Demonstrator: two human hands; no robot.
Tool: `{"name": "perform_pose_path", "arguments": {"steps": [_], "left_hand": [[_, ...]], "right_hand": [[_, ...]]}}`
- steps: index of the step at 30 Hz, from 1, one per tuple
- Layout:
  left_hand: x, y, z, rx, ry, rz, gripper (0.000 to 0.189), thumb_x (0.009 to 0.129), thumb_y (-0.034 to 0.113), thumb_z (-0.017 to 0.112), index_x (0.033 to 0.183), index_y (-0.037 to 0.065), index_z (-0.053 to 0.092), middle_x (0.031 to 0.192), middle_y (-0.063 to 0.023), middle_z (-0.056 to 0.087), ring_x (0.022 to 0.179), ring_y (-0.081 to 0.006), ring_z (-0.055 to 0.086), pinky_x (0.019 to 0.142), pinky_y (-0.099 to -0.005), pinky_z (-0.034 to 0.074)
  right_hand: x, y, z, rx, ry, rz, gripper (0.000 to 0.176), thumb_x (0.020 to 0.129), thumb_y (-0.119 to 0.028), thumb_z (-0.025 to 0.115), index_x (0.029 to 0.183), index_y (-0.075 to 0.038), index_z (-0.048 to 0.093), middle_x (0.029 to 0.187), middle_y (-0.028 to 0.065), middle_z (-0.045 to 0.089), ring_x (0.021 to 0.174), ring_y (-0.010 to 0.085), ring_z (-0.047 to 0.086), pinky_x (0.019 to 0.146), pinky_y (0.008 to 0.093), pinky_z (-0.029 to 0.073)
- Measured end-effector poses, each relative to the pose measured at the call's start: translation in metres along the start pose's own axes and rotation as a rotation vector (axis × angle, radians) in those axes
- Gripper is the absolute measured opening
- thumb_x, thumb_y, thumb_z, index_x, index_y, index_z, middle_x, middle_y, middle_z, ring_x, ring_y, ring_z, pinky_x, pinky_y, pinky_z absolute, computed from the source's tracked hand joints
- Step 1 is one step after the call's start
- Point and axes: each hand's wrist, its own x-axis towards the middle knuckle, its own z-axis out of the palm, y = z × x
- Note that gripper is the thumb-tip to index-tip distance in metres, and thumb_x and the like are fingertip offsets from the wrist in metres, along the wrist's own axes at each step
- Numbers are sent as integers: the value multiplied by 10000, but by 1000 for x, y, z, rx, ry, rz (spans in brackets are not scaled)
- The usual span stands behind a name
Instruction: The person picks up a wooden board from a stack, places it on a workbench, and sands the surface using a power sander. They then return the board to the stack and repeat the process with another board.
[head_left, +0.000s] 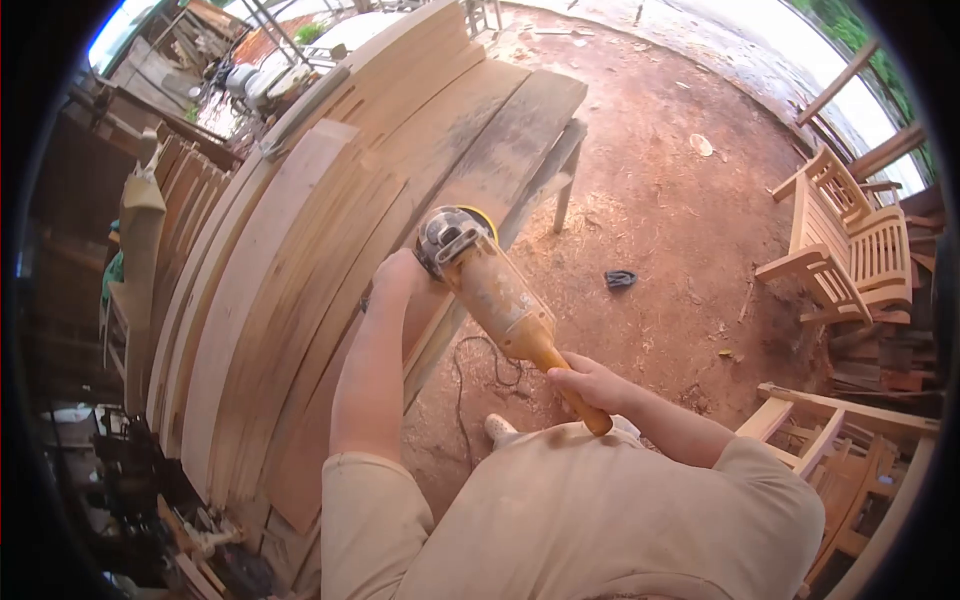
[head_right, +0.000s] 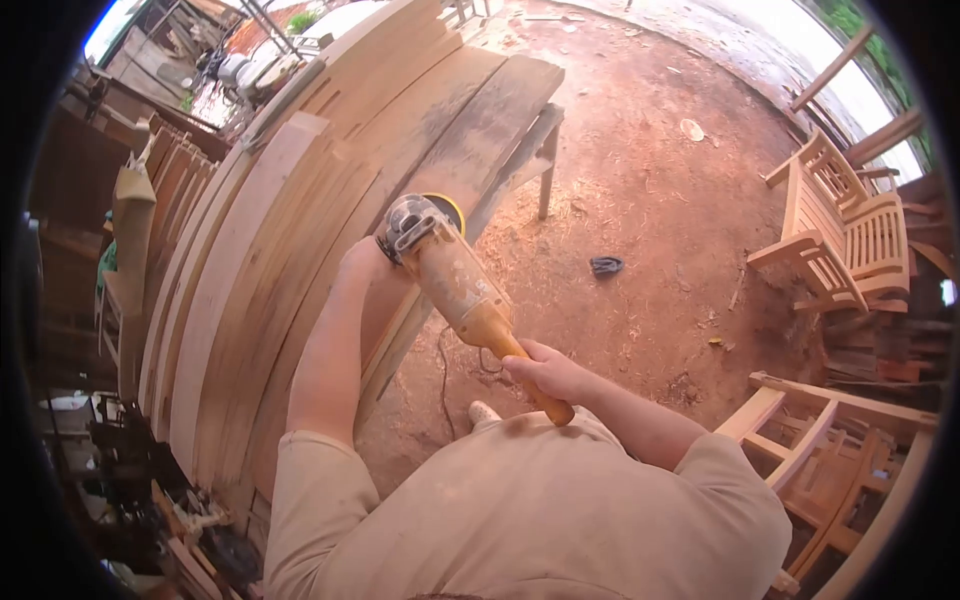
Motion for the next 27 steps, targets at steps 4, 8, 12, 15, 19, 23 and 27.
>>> {"name": "perform_pose_path", "arguments": {"steps": [4, 8, 12, 15, 19, 23, 27], "left_hand": [[-27, -78, 37, -102, 12, -84, 397, 880, 276, 686, 1186, 27, 728, 1258, -210, 696, 1205, -360, 657, 1010, -452, 535], [-71, -165, 88, -138, 71, -220, 359, 877, 250, 676, 1153, 29, 737, 1234, -220, 699, 1185, -378, 657, 991, -459, 537], [-162, -214, 99, -216, 9, -379, 325, 863, 225, 668, 1110, 28, 745, 1181, -252, 698, 1151, -391, 663, 962, -470, 542], [-208, -280, 138, -252, 36, -463, 285, 843, 207, 650, 1026, 11, 748, 1066, -289, 693, 1086, -432, 664, 906, -491, 547], [-266, -324, 157, -236, 142, -313, 475, 814, 421, 789, 1107, 52, 736, 1088, -243, 721, 1051, -438, 674, 869, -496, 554], [-301, -343, 152, -333, 5, -572, 639, 715, 433, 892, 1201, 54, 724, 1161, -227, 720, 1127, -370, 684, 901, -440, 559], [-319, -384, 181, -320, 43, -498, 604, 726, 439, 885, 1165, 50, 740, 1145, -211, 732, 1131, -345, 689, 932, -419, 552]], "right_hand": [[12, -1, 25, -87, -69, 95, 477, 1036, -380, 587, 1368, -47, 508, 999, 28, 576, 797, 124, 623, 745, 309, 562], [35, 1, 60, -169, -240, 136, 446, 1038, -391, 583, 1304, -37, 527, 986, 35, 582, 832, 122, 635, 760, 315, 562], [55, -2, 103, -447, -365, 193, 464, 1020, -463, 590, 1185, -30, 584, 940, 42, 599, 901, 130, 643, 801, 330, 537], [69, 5, 141, -537, -439, 183, 540, 993, -505, 610, 1202, -8, 640, 1000, 83, 662, 967, 169, 656, 855, 357, 520], [93, 28, 190, -745, -467, 13, 584, 931, -522, 680, 1208, -7, 686, 1026, 137, 711, 979, 242, 675, 882, 386, 524], [114, 41, 234, -574, -650, 165, 431, 930, -427, 670, 1110, -35, 673, 903, 83, 661, 790, 210, 650, 690, 382, 523], [134, 49, 262, -462, -679, 95, 368, 903, -390, 676, 1009, -38, 682, 797, 69, 606, 621, 189, 581, 520, 379, 488]]}}
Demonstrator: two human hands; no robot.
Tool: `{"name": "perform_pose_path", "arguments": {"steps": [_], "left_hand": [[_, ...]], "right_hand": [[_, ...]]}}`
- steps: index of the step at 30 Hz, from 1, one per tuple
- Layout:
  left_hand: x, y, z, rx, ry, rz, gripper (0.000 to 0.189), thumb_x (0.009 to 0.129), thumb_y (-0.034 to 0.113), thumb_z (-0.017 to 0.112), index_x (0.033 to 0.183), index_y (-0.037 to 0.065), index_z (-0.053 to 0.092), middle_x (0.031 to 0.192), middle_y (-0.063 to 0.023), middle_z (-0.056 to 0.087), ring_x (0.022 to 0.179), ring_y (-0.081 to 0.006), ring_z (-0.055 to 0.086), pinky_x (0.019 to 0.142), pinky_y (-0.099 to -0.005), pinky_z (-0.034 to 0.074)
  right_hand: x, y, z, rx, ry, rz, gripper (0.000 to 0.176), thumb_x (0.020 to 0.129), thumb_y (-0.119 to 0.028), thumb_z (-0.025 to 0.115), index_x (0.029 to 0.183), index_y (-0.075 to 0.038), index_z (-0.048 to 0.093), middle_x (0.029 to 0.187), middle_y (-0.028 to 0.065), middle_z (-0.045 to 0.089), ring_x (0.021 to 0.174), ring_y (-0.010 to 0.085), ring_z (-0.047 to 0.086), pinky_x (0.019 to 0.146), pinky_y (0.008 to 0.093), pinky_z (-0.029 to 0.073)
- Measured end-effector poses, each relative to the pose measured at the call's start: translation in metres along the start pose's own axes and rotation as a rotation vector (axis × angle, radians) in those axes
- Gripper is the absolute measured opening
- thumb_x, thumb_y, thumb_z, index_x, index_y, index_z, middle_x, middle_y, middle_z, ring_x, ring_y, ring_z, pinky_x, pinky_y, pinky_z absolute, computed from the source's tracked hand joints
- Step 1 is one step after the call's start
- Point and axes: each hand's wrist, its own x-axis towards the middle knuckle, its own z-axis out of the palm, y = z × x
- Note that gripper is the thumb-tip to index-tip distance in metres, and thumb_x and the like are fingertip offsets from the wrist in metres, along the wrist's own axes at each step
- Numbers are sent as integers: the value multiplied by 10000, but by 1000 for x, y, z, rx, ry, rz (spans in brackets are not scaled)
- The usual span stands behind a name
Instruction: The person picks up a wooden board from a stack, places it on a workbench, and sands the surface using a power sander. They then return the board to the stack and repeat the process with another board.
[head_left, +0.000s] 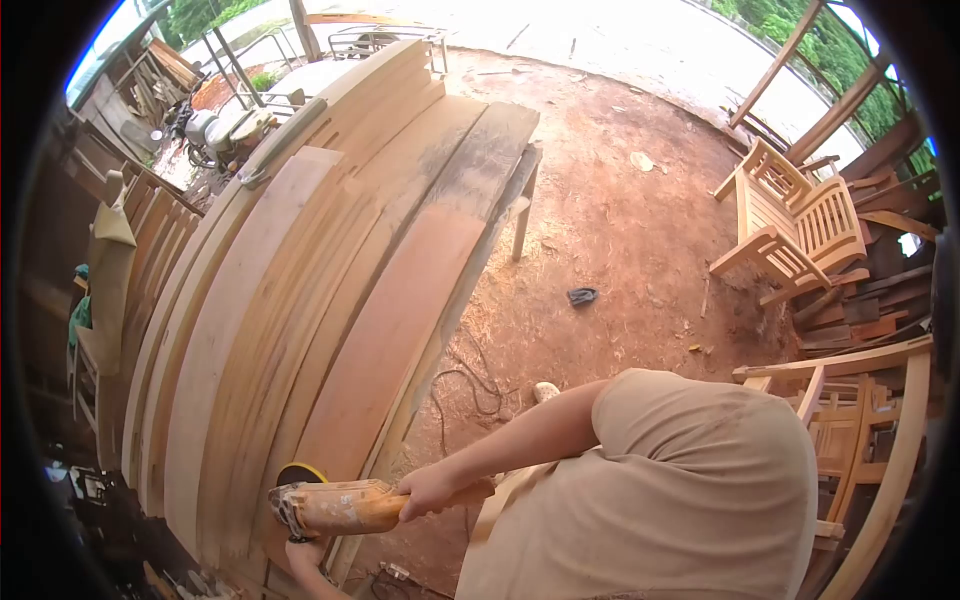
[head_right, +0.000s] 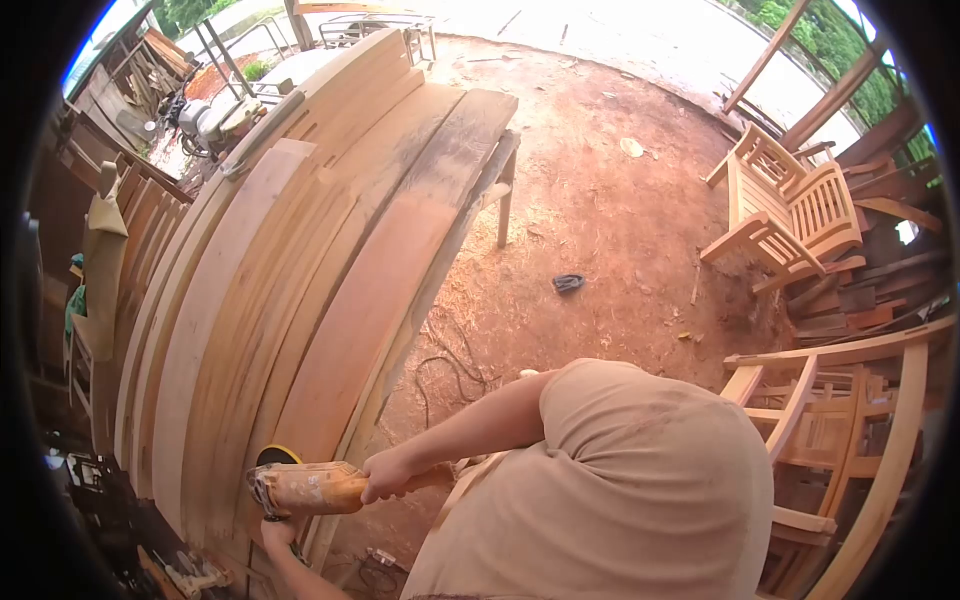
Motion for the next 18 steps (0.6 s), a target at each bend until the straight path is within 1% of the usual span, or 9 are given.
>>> {"name": "perform_pose_path", "arguments": {"steps": [2, 4, 7, 9, 12, 13, 15, 17, 18], "left_hand": [[5, -19, 9, 10, 9, -16, 582, 734, 429, 879, 1151, 47, 744, 1135, -200, 738, 1127, -337, 694, 937, -411, 552], [12, -29, 14, 21, 15, -32, 559, 742, 419, 873, 1137, 44, 747, 1124, -188, 744, 1122, -328, 699, 943, -402, 552], [1, -5, 7, 58, 7, -17, 528, 732, 392, 875, 1089, 23, 754, 1061, -200, 754, 1056, -323, 727, 886, -415, 560], [-8, 34, 3, -66, 88, 12, 473, 725, 353, 868, 1032, 9, 760, 991, -224, 752, 988, -335, 743, 817, -437, 557], [-1, 84, 2, -184, 125, 105, 377, 733, 268, 837, 965, -16, 751, 891, -246, 737, 938, -378, 738, 772, -451, 544], [-2, 111, 0, -247, 170, 26, 372, 733, 261, 827, 968, -16, 747, 886, -265, 724, 932, -403, 728, 768, -461, 539], [6, 145, -1, -242, 138, 85, 393, 756, 286, 806, 1009, -8, 740, 959, -291, 702, 973, -449, 689, 790, -497, 528], [35, 175, 6, -156, 109, 110, 423, 764, 334, 810, 1009, -4, 740, 977, -280, 707, 1009, -467, 665, 819, -505, 527], [29, 209, -5, -123, 98, 123, 394, 775, 317, 791, 1011, 5, 743, 1000, -276, 707, 1025, -467, 662, 841, -494, 536]], "right_hand": [[2, -16, -1, -108, -68, 103, 356, 958, -409, 643, 1019, -58, 643, 787, 44, 568, 664, 165, 561, 595, 352, 476], [-4, -23, -3, -137, -57, 81, 386, 961, -428, 638, 1036, -50, 648, 804, 55, 583, 683, 177, 573, 607, 361, 482], [-22, -32, -9, -202, -1, 71, 465, 963, -479, 628, 1076, -29, 657, 855, 87, 626, 754, 215, 612, 670, 386, 502], [-37, -27, -19, -238, 43, 81, 515, 963, -510, 623, 1099, -15, 662, 891, 108, 653, 805, 242, 639, 719, 402, 516], [-73, -20, -44, -336, 168, 62, 617, 960, -560, 610, 1205, 6, 648, 1040, 173, 694, 1005, 293, 664, 876, 412, 506], [-94, -26, -52, -339, 198, 36, 634, 958, -563, 610, 1234, 7, 639, 1084, 185, 697, 1058, 301, 661, 913, 409, 498], [-123, -27, -68, -304, 235, 111, 642, 960, -553, 611, 1261, 13, 647, 1165, 240, 698, 1115, 364, 660, 971, 427, 490], [-148, -18, -81, -226, 309, 47, 647, 965, -519, 627, 1326, 18, 608, 1168, 212, 693, 1093, 319, 668, 963, 422, 497], [-161, -22, -89, -218, 329, 170, 617, 963, -508, 635, 1295, 12, 617, 1124, 194, 698, 1061, 299, 672, 944, 416, 500]]}}
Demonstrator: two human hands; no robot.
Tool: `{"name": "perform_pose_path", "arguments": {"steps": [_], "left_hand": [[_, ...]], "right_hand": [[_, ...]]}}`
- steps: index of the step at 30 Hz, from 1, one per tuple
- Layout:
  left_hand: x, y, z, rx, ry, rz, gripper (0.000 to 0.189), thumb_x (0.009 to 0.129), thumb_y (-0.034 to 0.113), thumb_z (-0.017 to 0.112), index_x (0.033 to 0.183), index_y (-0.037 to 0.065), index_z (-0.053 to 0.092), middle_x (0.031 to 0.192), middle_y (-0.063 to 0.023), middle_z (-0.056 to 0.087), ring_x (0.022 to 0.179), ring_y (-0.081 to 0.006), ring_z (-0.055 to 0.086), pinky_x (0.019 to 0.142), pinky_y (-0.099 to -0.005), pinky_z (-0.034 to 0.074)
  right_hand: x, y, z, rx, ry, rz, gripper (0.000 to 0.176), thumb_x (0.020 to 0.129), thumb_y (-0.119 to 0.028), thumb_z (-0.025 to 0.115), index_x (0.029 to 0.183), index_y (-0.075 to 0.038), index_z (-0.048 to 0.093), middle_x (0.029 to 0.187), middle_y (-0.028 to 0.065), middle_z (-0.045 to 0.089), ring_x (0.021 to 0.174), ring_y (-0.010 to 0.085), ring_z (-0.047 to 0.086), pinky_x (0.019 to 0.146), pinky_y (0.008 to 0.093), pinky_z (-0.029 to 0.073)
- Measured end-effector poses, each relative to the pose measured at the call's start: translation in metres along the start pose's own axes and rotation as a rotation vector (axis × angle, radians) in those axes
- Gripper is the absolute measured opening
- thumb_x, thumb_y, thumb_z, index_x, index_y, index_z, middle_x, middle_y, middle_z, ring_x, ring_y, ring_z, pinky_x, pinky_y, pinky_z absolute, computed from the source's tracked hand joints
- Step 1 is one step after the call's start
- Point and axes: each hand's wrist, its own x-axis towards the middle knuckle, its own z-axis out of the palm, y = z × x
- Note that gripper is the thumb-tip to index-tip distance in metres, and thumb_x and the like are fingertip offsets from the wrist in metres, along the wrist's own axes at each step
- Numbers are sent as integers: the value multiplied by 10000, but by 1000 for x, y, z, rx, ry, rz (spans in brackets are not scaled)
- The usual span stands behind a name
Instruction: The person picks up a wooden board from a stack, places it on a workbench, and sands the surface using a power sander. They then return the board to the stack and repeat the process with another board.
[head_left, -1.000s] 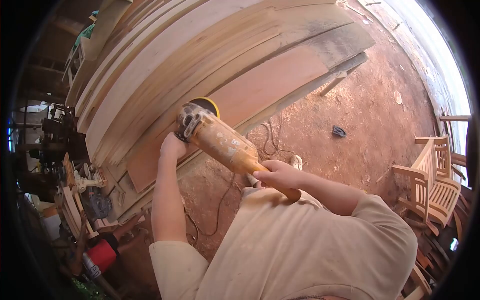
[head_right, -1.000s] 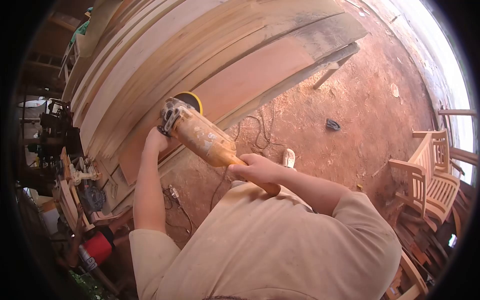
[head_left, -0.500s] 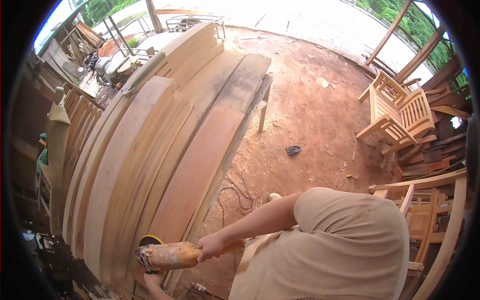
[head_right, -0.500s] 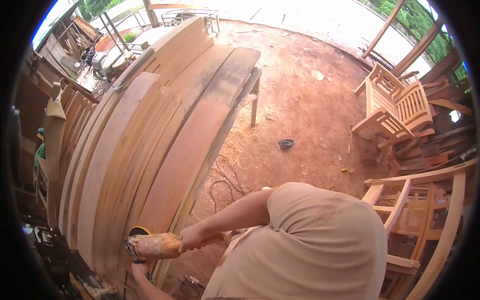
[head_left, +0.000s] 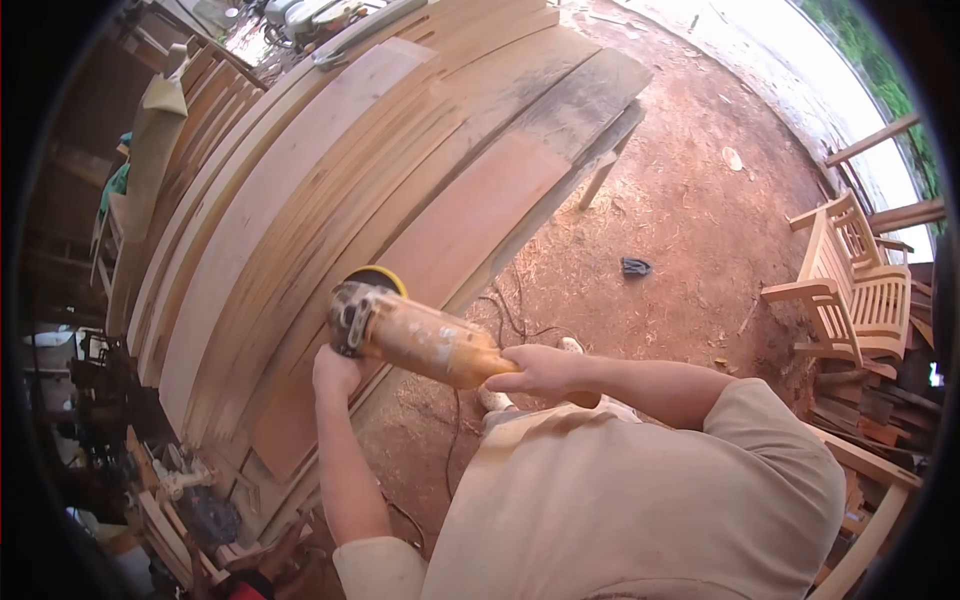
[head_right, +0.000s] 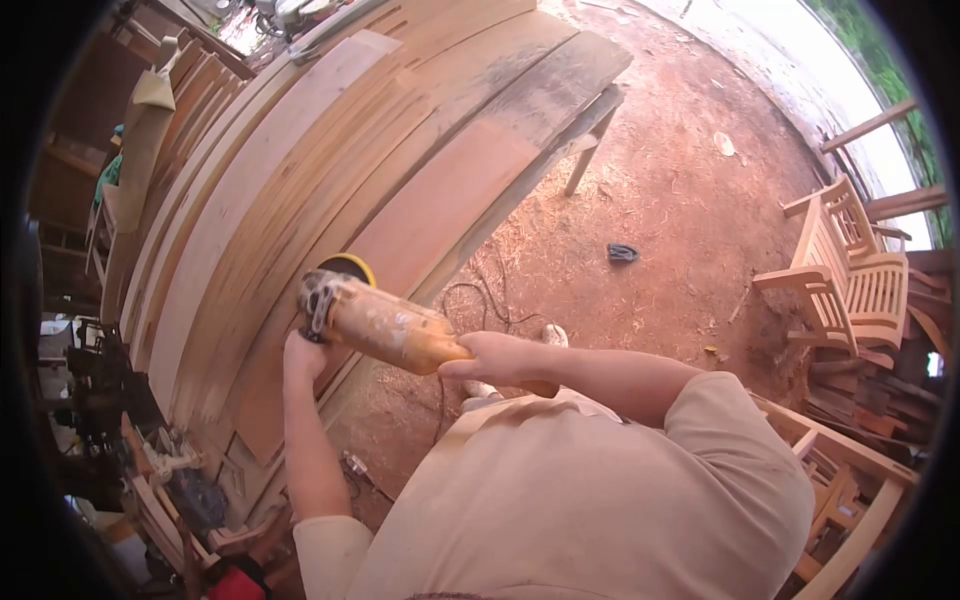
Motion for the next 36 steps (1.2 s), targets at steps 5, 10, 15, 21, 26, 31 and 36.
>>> {"name": "perform_pose_path", "arguments": {"steps": [5, 10, 15, 21, 26, 31, 36], "left_hand": [[44, 102, 15, 127, -33, 118, 295, 845, 219, 698, 1021, -13, 747, 1073, -287, 704, 1069, -445, 673, 911, -496, 546], [105, 202, 31, 243, -108, 301, 355, 891, 286, 676, 1100, 9, 750, 1143, -266, 706, 1121, -411, 674, 937, -481, 547], [102, 303, 14, 279, -113, 285, 441, 853, 381, 707, 1107, 24, 758, 1163, -253, 710, 1134, -393, 678, 953, -470, 547], [116, 367, 30, 243, -44, 399, 400, 836, 321, 715, 1074, 3, 764, 1144, -240, 724, 1118, -381, 691, 940, -458, 561], [96, 401, 39, 255, 86, 456, 317, 839, 241, 698, 1066, 34, 774, 1135, -207, 740, 1084, -347, 717, 918, -440, 579], [76, 391, 39, 243, 24, 449, 320, 860, 244, 687, 1100, 48, 765, 1188, -194, 729, 1126, -322, 706, 948, -440, 569], [49, 303, 12, 211, -126, 291, 328, 869, 232, 680, 1138, 62, 758, 1234, -190, 711, 1180, -331, 676, 991, -439, 547]], "right_hand": [[-26, 49, -44, 96, 207, 7, 572, 954, -506, 647, 1207, 7, 653, 1011, 164, 690, 971, 269, 672, 880, 396, 513], [-51, 67, -87, 157, 347, 16, 611, 951, -523, 639, 1236, 17, 649, 996, 135, 686, 923, 243, 661, 824, 367, 517], [-65, 74, -122, 197, 479, -4, 591, 960, -542, 624, 1187, 2, 657, 943, 100, 661, 844, 210, 640, 753, 362, 522], [-79, 83, -148, 372, 515, 86, 464, 1000, -479, 612, 1123, -32, 624, 896, 37, 605, 774, 136, 590, 687, 324, 507], [-89, 99, -150, 464, 542, 65, 438, 997, -477, 617, 1097, -50, 621, 892, 31, 598, 734, 133, 575, 667, 319, 505], [-96, 108, -132, 685, 464, 20, 426, 969, -420, 650, 1110, -20, 607, 875, 52, 612, 739, 163, 617, 701, 344, 540], [-75, 94, -93, 562, 360, -89, 460, 962, -318, 656, 1283, -16, 523, 976, 80, 623, 851, 166, 652, 759, 344, 555]]}}
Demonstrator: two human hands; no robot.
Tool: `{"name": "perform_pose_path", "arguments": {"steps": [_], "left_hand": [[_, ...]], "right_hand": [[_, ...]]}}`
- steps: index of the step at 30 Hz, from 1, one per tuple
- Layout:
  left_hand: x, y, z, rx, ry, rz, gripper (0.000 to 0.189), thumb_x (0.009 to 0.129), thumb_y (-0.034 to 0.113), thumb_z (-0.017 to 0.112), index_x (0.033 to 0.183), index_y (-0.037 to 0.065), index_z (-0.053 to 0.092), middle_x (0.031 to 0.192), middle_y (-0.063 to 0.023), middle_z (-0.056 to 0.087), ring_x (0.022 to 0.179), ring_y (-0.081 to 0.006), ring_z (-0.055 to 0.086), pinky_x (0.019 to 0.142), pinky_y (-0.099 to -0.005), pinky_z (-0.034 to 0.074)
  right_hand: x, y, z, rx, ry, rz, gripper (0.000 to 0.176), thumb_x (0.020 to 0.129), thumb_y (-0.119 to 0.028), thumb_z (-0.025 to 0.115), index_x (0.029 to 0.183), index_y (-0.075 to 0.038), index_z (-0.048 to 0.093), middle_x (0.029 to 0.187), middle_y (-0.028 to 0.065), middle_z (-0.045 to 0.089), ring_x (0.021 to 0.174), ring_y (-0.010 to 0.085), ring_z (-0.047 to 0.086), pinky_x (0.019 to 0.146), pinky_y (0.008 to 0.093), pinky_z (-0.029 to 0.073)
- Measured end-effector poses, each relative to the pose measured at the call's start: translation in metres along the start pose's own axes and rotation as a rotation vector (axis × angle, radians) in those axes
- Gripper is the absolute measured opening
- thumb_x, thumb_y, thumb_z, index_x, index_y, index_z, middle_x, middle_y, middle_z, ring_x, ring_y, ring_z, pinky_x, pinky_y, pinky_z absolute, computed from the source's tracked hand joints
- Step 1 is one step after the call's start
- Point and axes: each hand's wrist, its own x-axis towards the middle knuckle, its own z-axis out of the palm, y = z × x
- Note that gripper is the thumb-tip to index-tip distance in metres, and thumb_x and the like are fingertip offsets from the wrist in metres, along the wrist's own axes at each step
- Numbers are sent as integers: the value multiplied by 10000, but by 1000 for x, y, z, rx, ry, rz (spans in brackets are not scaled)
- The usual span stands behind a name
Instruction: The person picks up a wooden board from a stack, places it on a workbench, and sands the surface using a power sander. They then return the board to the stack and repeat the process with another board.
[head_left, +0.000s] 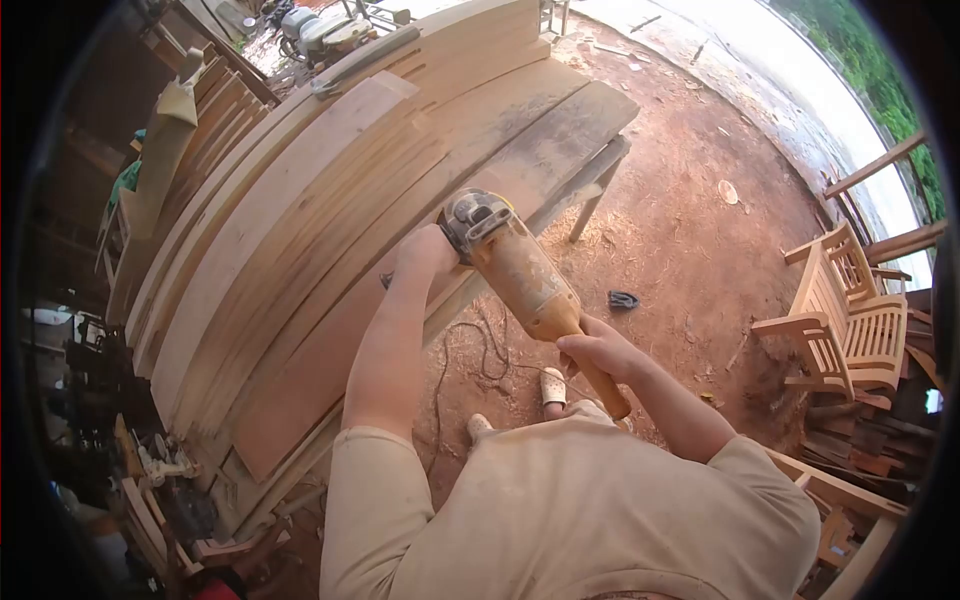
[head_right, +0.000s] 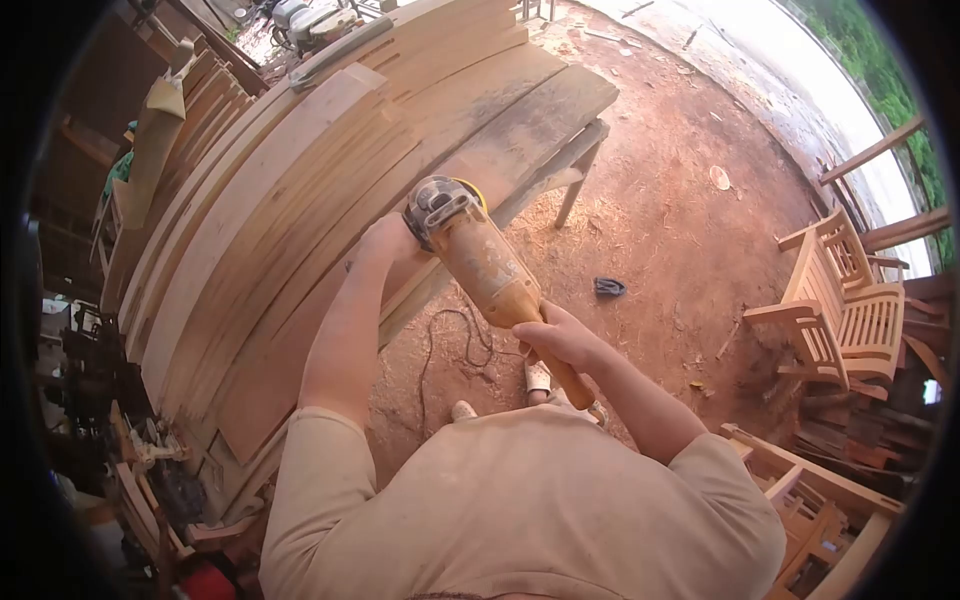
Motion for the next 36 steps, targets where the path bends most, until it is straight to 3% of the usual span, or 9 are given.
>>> {"name": "perform_pose_path", "arguments": {"steps": [9, 15, 18, 19, 22, 23, 28, 32, 36], "left_hand": [[-114, -250, 53, -106, 31, -348, 340, 887, 239, 656, 1149, 40, 743, 1236, -217, 697, 1186, -360, 661, 990, -459, 535], [-203, -364, 85, -175, 50, -501, 386, 856, 282, 697, 1097, -17, 732, 1142, -269, 694, 1125, -432, 654, 927, -477, 544], [-236, -414, 106, -147, 129, -338, 422, 838, 389, 741, 1085, 47, 742, 1079, -242, 716, 1071, -437, 669, 861, -499, 552], [-246, -411, 96, -113, 20, -450, 454, 832, 400, 759, 1135, 63, 728, 1102, -221, 724, 1083, -420, 675, 879, -491, 552], [-277, -475, 129, -127, 32, -430, 476, 776, 305, 787, 1199, 97, 716, 1174, -182, 722, 1116, -369, 676, 917, -453, 552], [-285, -470, 118, 25, -120, -411, 473, 761, 279, 788, 1194, 100, 722, 1191, -164, 722, 1131, -342, 674, 933, -434, 550], [-294, -498, 150, -149, -47, -430, 481, 732, 234, 791, 1181, 76, 723, 1125, -141, 751, 1098, -346, 686, 931, -433, 542], [-288, -445, 138, -281, 17, -609, 444, 726, 217, 796, 1117, 17, 732, 1020, -174, 764, 985, -349, 721, 852, -430, 548], [-279, -364, 103, -447, 30, -579, 374, 765, 265, 781, 980, -37, 739, 811, -206, 733, 761, -276, 720, 722, -438, 530]], "right_hand": [[31, 9, 158, -248, -292, 122, 572, 1002, -387, 620, 1405, -22, 441, 1071, 61, 603, 930, 136, 617, 798, 323, 543], [58, 27, 245, -384, -527, 122, 588, 990, -449, 625, 1345, 0, 489, 978, 75, 630, 885, 151, 628, 775, 324, 542], [83, 61, 282, -394, -576, -20, 569, 966, -464, 649, 1283, -5, 538, 956, 86, 642, 829, 163, 622, 717, 326, 538], [71, 36, 294, -475, -606, 48, 701, 967, -488, 660, 1393, 27, 449, 1099, 114, 641, 941, 184, 622, 836, 337, 529], [76, 40, 325, -449, -590, 9, 540, 896, -487, 688, 1177, -30, 626, 781, 83, 629, 614, 186, 595, 519, 338, 487], [80, 45, 333, -434, -633, -34, 530, 892, -491, 686, 1143, -26, 641, 758, 96, 627, 581, 195, 596, 488, 342, 477], [86, 59, 340, -449, -620, 0, 500, 881, -481, 696, 1107, -37, 660, 707, 105, 611, 526, 204, 570, 452, 351, 452], [70, 46, 310, -480, -594, -24, 518, 880, -489, 703, 1114, -30, 658, 733, 104, 619, 557, 200, 578, 481, 344, 464], [63, 30, 263, -533, -615, -32, 734, 910, -503, 709, 1349, 46, 497, 1074, 164, 665, 941, 260, 663, 824, 373, 533]]}}
